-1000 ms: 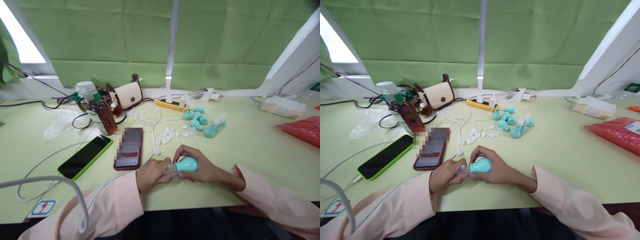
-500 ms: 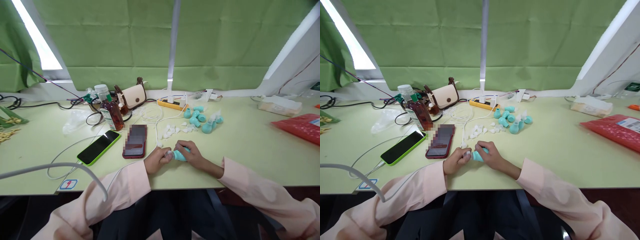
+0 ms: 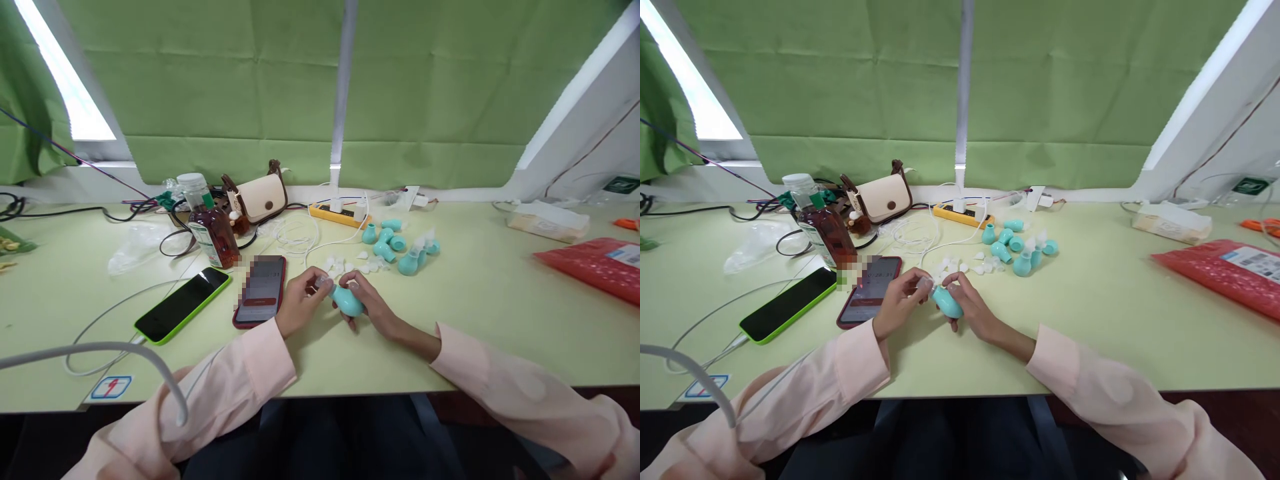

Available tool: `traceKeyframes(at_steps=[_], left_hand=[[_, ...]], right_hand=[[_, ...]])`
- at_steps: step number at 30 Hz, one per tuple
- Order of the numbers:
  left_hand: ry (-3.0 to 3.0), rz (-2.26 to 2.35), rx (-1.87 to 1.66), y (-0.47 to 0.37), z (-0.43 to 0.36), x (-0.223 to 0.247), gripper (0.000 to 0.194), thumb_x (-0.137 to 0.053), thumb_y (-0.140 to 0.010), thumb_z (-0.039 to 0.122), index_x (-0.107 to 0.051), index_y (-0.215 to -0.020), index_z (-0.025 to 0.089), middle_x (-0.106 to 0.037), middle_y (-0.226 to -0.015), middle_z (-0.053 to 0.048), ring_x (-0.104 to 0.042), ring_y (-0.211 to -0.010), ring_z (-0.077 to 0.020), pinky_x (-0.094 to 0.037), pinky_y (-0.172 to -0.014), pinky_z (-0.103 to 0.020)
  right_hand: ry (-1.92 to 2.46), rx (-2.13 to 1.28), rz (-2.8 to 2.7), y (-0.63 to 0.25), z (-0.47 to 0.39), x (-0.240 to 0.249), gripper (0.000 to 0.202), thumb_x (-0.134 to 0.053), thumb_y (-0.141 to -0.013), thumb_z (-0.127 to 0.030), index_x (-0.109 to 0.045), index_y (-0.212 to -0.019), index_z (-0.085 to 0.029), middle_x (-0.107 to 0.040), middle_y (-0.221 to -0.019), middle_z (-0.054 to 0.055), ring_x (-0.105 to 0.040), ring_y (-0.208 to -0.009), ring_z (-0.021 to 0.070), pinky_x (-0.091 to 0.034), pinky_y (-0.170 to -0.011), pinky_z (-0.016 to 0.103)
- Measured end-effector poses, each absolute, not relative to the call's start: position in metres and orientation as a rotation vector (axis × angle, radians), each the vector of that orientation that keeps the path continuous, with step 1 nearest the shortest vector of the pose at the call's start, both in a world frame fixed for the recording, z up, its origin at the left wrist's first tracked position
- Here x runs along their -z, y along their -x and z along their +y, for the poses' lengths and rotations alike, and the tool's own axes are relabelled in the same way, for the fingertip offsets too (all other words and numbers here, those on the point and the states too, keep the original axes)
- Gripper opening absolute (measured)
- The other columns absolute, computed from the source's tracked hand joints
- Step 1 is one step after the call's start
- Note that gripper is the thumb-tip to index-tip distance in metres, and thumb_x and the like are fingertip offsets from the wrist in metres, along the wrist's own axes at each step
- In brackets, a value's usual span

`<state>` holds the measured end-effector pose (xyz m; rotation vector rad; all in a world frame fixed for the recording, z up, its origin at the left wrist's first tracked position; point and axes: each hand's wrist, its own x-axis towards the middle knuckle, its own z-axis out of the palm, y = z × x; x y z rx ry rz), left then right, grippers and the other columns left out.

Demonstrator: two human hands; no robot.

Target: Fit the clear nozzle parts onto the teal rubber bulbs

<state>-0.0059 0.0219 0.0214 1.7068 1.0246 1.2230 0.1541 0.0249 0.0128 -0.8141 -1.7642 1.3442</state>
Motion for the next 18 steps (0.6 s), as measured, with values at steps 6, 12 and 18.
traceKeyframes(at_steps=[6,12,18], left_hand=[[-1.58,1.092,-1.55,0.008,0.021,-0.021,0.02,-0.059,-0.067,0.033,-0.055,-0.074,0.015,-0.054,-0.077,-0.002,-0.051,-0.074,-0.0135,-0.042,-0.063,-0.022],[-1.58,1.078,-1.456,0.007,0.017,-0.02,0.021,-0.051,-0.074,0.033,-0.056,-0.082,0.014,-0.059,-0.079,-0.005,-0.053,-0.076,-0.0145,-0.04,-0.068,-0.023],[-1.645,0.999,-1.245,0.007,0.013,-0.016,0.027,-0.034,-0.083,0.036,-0.046,-0.096,0.017,-0.056,-0.069,-0.001,-0.047,-0.06,-0.0102,-0.035,-0.054,-0.02]], right_hand=[[0.925,-0.361,-2.114,-0.178,0.073,-0.019,0.028,-0.036,-0.081,-0.036,-0.041,-0.103,-0.019,-0.048,-0.1,0.009,-0.047,-0.088,0.0177,-0.043,-0.072,0.033],[0.961,-0.002,-2.329,-0.183,0.105,-0.01,0.032,-0.05,-0.072,-0.028,-0.051,-0.102,-0.018,-0.046,-0.099,0.011,-0.039,-0.093,0.0255,-0.034,-0.081,0.043],[0.922,0.124,-2.498,-0.175,0.096,-0.012,0.03,-0.047,-0.075,-0.025,-0.051,-0.105,-0.022,-0.043,-0.098,0.009,-0.036,-0.091,0.0227,-0.034,-0.079,0.038]])
